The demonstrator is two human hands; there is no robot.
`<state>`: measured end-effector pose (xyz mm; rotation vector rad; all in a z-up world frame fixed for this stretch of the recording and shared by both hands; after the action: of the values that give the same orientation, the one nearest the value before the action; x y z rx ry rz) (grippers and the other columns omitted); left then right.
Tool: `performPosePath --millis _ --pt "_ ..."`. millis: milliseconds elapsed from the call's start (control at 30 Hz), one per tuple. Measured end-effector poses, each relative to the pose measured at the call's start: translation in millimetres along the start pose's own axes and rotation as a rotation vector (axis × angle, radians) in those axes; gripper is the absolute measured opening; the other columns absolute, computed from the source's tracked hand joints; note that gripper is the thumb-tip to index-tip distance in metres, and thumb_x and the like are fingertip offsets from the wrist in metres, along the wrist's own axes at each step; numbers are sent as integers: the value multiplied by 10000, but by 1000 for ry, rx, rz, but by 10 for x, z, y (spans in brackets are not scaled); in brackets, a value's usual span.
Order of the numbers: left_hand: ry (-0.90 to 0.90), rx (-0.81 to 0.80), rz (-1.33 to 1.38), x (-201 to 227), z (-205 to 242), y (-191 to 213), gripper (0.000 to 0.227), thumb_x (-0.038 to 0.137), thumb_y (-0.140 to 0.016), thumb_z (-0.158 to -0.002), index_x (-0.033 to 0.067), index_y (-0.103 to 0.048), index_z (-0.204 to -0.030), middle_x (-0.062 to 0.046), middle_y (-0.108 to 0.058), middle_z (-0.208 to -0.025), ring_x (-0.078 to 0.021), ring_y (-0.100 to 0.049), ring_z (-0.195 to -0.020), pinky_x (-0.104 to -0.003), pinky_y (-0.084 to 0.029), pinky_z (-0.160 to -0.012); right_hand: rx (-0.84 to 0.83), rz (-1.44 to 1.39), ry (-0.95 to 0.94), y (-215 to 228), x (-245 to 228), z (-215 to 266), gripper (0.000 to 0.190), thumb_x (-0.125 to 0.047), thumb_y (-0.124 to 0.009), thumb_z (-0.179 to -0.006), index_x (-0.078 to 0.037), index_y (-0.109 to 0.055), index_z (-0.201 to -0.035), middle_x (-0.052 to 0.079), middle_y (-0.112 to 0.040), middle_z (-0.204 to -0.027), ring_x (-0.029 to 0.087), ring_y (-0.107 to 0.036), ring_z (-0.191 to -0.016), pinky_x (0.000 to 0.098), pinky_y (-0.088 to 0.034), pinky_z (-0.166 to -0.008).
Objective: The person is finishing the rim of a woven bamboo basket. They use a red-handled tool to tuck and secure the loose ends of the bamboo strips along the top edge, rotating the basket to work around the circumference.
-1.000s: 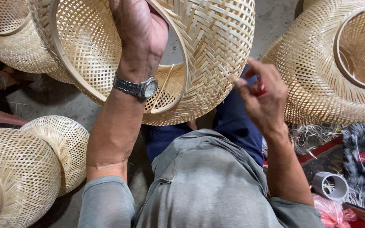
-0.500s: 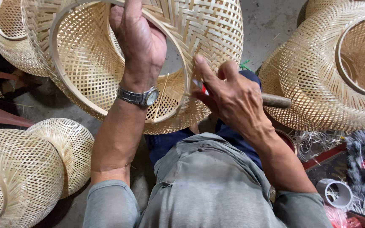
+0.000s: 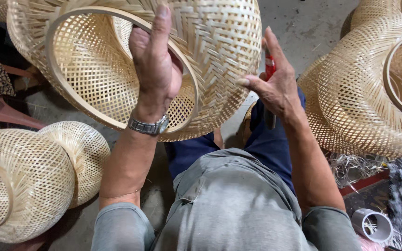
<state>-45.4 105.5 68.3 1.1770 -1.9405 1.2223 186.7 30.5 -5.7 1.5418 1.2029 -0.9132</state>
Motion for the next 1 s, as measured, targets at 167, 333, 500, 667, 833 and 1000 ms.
performPosePath --millis 167,333,500,667,833,1000 --pt "36 -66 -153 -131 180 155 387 289 -711 -1037 142 -497 -751 56 -435 -596 -51 -320 -460 -183 -290 -397 -8 -143 15 -149 -98 51 1134 -184 -919 -871 -4 -149 -1684 235 -368 -1716 331 -463 -1558 440 -462 -1208" --pt "107 -141 -332 -98 502 141 283 212 -760 -960 113 -526 -834 10 -626 -691 -99 -616 -543 -200 -486 -387 -2 -130 -27 -164 58 171 1159 -166 -911 -791 -15 -152 -1654 216 -401 -1659 291 -508 -1483 411 -497 -1129" --pt "-106 -129 -355 -103 609 -79 358 60 -776 -1013 10 -465 -1185 -95 -596 -1102 -151 -656 -981 -228 -596 -786 -9 -156 36 -158 -1 212 1111 -120 -909 -858 -32 -180 -1691 217 -404 -1703 300 -499 -1530 428 -492 -1181" --pt "-32 -151 -215 -61 647 -156 405 26 -725 -1030 -4 -455 -1331 -129 -645 -1237 -188 -698 -1100 -292 -639 -969 11 -195 -65 -142 -1 225 1125 -146 -899 -799 -28 -176 -1652 206 -421 -1652 284 -544 -1443 417 -526 -1101" --pt "332 -58 -707 -247 660 100 347 166 -732 -991 -112 -524 -1005 -183 -526 -799 -275 -526 -660 -368 -483 -570 13 -138 30 -120 -34 262 1104 -96 -902 -828 -24 -198 -1676 213 -426 -1671 296 -494 -1507 431 -453 -1205" --pt "123 262 47 12 381 430 374 477 -673 -1000 114 -583 -996 6 -581 -794 -161 -667 -712 -351 -646 -642 41 -187 -21 -145 -46 290 1083 -149 -894 -833 -24 -209 -1662 200 -444 -1652 263 -524 -1467 406 -477 -1174"
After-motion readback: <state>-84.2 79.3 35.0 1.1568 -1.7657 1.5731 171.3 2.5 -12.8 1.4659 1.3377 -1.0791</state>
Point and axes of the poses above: each hand's wrist, its own z-axis away from the middle knuckle, its own y-axis out of the back of the hand, x = y × z, the point moved 4 cm from there along -z, towards the middle knuckle
